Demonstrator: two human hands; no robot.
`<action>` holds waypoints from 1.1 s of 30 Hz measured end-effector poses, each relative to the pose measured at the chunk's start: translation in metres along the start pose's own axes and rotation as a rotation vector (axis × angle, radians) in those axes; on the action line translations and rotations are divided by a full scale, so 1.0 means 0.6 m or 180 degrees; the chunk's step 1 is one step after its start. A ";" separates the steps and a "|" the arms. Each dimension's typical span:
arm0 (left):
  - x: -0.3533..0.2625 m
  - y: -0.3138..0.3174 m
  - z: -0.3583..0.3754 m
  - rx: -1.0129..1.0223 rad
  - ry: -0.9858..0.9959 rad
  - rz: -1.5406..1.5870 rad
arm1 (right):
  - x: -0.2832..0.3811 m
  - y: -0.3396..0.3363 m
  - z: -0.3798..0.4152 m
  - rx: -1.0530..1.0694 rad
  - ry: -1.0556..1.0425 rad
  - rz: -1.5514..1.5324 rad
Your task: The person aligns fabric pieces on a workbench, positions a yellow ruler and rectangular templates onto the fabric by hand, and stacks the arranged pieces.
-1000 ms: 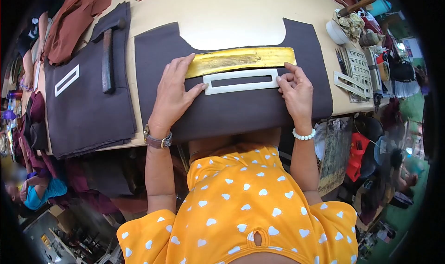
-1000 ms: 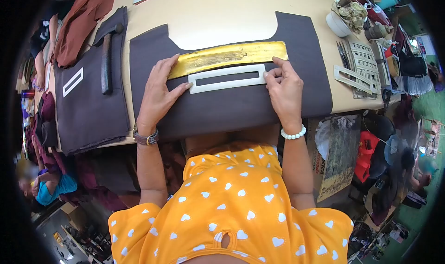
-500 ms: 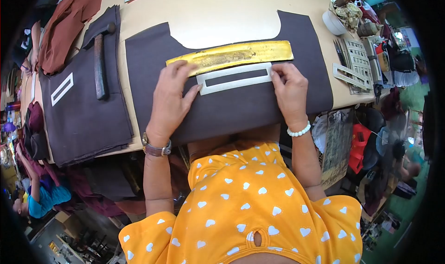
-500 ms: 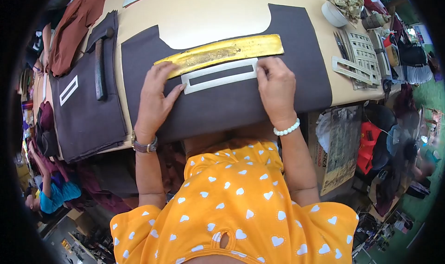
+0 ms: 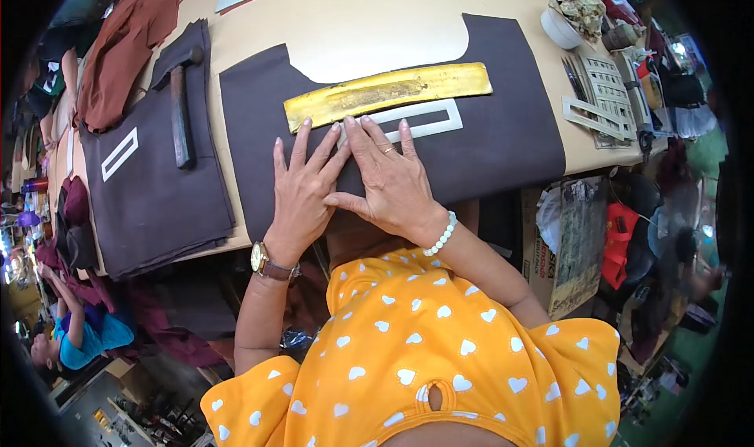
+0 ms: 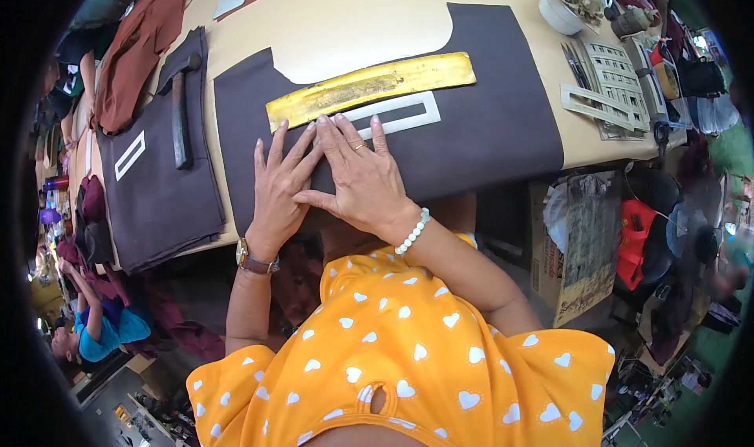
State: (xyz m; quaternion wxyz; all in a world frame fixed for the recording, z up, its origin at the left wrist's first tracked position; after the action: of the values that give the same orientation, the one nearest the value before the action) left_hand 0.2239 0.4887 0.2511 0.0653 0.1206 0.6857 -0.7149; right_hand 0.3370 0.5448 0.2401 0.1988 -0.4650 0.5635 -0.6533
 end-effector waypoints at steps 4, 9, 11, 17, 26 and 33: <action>-0.002 0.000 -0.001 -0.0041 -0.0033 -0.0489 | -0.033 -0.017 0.015 0.0050 0.0312 0.0028; -0.013 0.001 0.002 -0.0074 -0.0086 -0.0802 | -0.105 -0.057 0.059 -0.0274 0.0822 0.0251; -0.018 -0.003 0.010 -0.0034 -0.0189 -0.0854 | -0.127 -0.064 0.071 -0.0437 0.0974 0.0311; -0.015 -0.002 0.021 -0.0246 -0.0290 -0.0694 | -0.247 -0.129 0.108 -0.0783 0.1434 0.0935; -0.010 0.002 0.020 -0.0451 -0.0279 -0.0270 | -0.454 -0.257 0.220 0.0123 0.1573 0.2305; -0.013 0.003 0.017 -0.0473 -0.0252 -0.0202 | -0.487 -0.389 0.222 -0.0376 0.2677 0.1252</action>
State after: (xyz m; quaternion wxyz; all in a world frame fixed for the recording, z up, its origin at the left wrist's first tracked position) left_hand 0.2309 0.4779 0.2518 0.0784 0.0652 0.7372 -0.6680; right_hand 0.6520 0.7672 0.3344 0.0464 -0.0547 0.7088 -0.7017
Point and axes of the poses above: each hand's wrist, its own z-axis away from the middle knuckle, its own y-axis out of the palm, x = y × z, the point moved 4 cm from there along -z, towards the middle knuckle, and after that the axes turned 11 degrees about x, right-handed, at the moved point
